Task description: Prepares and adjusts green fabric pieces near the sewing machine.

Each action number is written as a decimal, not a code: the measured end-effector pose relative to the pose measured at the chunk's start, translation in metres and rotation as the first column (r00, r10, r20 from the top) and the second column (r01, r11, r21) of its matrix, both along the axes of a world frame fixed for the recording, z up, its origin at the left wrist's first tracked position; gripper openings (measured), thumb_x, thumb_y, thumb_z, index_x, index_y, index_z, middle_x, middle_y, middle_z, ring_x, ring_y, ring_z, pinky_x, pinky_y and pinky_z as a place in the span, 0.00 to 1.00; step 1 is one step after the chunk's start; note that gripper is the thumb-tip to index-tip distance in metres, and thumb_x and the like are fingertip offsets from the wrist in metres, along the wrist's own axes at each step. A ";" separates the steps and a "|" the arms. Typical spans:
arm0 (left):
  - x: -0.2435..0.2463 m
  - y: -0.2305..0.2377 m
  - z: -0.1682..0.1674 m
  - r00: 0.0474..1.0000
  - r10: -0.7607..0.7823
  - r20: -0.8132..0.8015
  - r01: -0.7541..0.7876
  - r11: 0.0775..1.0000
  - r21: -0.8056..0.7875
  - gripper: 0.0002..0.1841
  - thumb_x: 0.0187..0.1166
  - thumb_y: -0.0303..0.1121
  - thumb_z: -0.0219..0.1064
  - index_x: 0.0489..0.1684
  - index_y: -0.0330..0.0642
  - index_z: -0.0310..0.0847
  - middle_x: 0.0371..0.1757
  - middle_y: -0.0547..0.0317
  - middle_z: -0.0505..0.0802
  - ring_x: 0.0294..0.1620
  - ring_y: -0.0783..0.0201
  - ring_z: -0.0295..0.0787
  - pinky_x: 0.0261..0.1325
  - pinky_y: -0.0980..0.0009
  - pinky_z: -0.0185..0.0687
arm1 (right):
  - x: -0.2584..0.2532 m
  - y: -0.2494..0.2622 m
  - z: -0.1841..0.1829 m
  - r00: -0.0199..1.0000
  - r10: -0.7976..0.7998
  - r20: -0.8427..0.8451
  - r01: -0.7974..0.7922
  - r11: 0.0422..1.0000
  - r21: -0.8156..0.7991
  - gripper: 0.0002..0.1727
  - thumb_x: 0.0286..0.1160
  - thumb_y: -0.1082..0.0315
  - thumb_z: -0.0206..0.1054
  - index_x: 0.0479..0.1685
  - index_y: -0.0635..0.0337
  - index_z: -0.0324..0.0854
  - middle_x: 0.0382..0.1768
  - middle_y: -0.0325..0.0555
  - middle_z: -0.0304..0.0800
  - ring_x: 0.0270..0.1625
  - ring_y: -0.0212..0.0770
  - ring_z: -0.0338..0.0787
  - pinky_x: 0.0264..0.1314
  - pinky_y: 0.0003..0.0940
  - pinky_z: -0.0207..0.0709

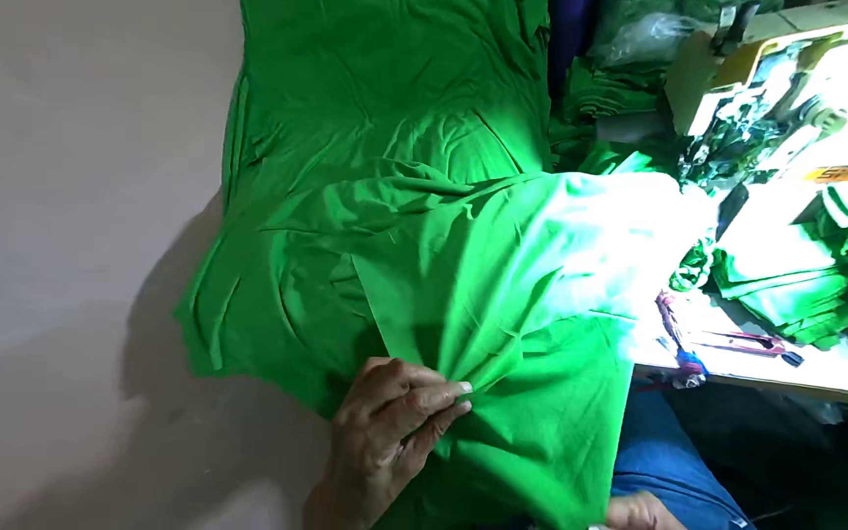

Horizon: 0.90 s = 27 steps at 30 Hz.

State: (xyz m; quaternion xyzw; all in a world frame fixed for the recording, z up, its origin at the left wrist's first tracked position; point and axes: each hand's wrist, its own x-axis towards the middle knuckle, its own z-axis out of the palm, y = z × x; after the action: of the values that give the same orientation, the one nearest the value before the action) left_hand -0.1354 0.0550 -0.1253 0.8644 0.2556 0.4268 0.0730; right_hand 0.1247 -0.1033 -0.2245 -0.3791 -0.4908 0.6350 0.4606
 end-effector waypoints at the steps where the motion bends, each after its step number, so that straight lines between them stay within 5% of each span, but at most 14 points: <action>1: 0.004 -0.004 0.000 1.000 -0.008 0.013 0.008 1.000 -0.020 0.09 0.85 0.42 0.67 0.45 0.49 0.88 0.42 0.65 0.90 0.48 0.76 0.83 0.59 0.81 0.72 | -0.008 0.007 0.012 0.999 -0.026 -0.046 0.023 0.998 -0.064 0.14 0.82 0.71 0.62 0.27 0.49 0.85 0.26 0.19 0.87 0.31 0.13 0.82 0.38 0.16 0.77; 5: 0.024 -0.027 -0.008 1.000 -0.005 0.007 0.005 0.997 -0.081 0.11 0.86 0.45 0.64 0.45 0.51 0.89 0.41 0.65 0.91 0.50 0.75 0.84 0.62 0.75 0.71 | -0.032 0.042 0.044 0.963 -0.109 -0.245 0.042 0.964 -0.262 0.17 0.85 0.71 0.54 0.30 0.47 0.85 0.29 0.27 0.94 0.35 0.25 0.94 0.46 0.27 0.89; 9: 0.034 -0.044 -0.029 0.999 0.048 0.011 -0.047 0.996 -0.076 0.09 0.85 0.44 0.66 0.45 0.54 0.91 0.43 0.66 0.90 0.55 0.73 0.84 0.67 0.71 0.68 | -0.041 0.058 0.059 0.924 -0.137 -0.357 -0.003 0.931 -0.364 0.19 0.86 0.73 0.48 0.33 0.52 0.85 0.30 0.35 0.96 0.36 0.31 0.96 0.49 0.30 0.91; 14: 0.036 -0.053 -0.050 0.992 0.112 0.063 -0.110 0.993 -0.044 0.07 0.84 0.42 0.67 0.44 0.54 0.89 0.44 0.68 0.90 0.58 0.73 0.83 0.70 0.70 0.66 | -0.042 0.057 0.062 0.925 -0.142 -0.352 -0.016 0.912 -0.410 0.20 0.85 0.74 0.46 0.31 0.52 0.84 0.30 0.36 0.96 0.36 0.32 0.97 0.48 0.30 0.91; 22: 0.033 -0.067 -0.056 0.976 0.205 -0.076 -0.198 0.977 0.084 0.08 0.88 0.43 0.61 0.46 0.55 0.84 0.48 0.67 0.89 0.64 0.71 0.81 0.79 0.64 0.55 | -0.040 0.061 0.061 0.941 -0.177 -0.287 0.052 0.917 -0.395 0.20 0.84 0.74 0.47 0.29 0.52 0.84 0.29 0.35 0.95 0.35 0.29 0.96 0.47 0.27 0.90; 27: 0.034 -0.067 -0.073 0.970 0.228 -0.080 -0.217 0.968 0.131 0.17 0.85 0.55 0.61 0.53 0.54 0.83 0.53 0.66 0.88 0.69 0.71 0.79 0.83 0.63 0.52 | -0.038 0.064 0.064 0.941 -0.202 -0.272 0.082 0.915 -0.396 0.21 0.85 0.74 0.47 0.27 0.50 0.83 0.28 0.31 0.94 0.35 0.25 0.94 0.47 0.23 0.88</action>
State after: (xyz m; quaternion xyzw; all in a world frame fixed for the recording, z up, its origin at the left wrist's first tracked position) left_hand -0.1015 -0.0123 -0.1978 0.8523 0.3278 0.4058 -0.0399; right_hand 0.0863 -0.0394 -0.1606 -0.3926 -0.2520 0.7333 0.4946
